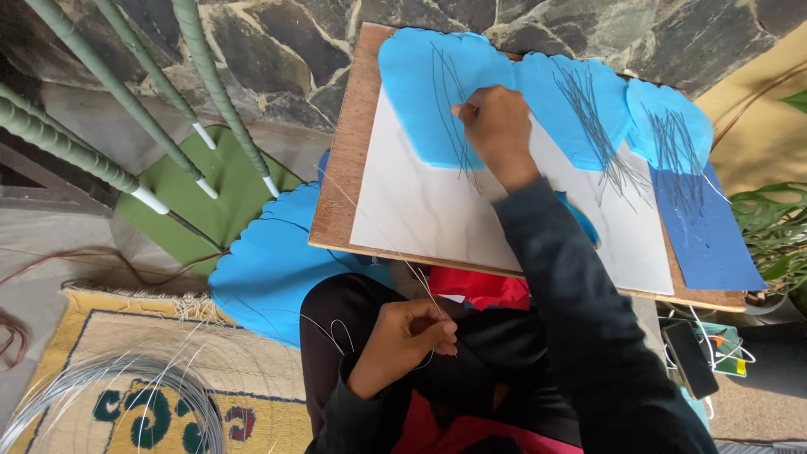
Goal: Measuring and cutting wire segments from a coil to match the size of foam petal templates for a craft project.
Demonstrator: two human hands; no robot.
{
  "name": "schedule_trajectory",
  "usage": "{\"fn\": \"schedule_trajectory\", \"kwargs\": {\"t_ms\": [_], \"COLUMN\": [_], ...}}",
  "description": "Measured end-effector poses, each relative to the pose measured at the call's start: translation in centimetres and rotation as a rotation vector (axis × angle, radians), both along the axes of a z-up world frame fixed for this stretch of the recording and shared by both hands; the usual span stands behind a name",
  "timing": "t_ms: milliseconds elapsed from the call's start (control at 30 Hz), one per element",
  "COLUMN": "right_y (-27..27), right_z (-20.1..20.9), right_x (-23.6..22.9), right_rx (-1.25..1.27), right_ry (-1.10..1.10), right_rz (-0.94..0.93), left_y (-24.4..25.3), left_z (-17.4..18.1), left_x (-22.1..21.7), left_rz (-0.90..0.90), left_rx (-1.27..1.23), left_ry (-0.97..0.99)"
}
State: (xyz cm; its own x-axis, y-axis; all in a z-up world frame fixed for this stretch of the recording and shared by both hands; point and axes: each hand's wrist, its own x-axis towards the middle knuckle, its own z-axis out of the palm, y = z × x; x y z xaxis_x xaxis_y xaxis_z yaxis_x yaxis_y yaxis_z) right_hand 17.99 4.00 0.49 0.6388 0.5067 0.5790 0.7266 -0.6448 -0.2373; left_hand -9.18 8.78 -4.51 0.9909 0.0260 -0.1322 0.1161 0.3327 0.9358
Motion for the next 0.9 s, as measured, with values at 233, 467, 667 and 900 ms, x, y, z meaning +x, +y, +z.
{"fn": "schedule_trajectory", "kwargs": {"t_ms": [233,467,667,900], "right_y": [-2.3,-3.8,-10.5,-13.0], "right_z": [3.5,3.9,6.4,0.7], "right_x": [-10.9,-12.4,-14.1,-16.5], "right_rx": [0.249,0.367,0.555,0.698], "right_ry": [0.770,0.772,0.684,0.900], "right_rz": [0.600,0.654,0.490,0.433], "left_y": [-1.7,-3.2,-0.6,-2.0], "left_z": [-0.3,0.0,0.4,2.2], "left_x": [0.4,0.3,0.3,1.6], "left_rz": [-0.084,-0.162,-0.044,0.267], "left_rx": [0.047,0.131,0.286,0.357], "left_ry": [-0.039,-0.003,-0.176,-0.249]}}
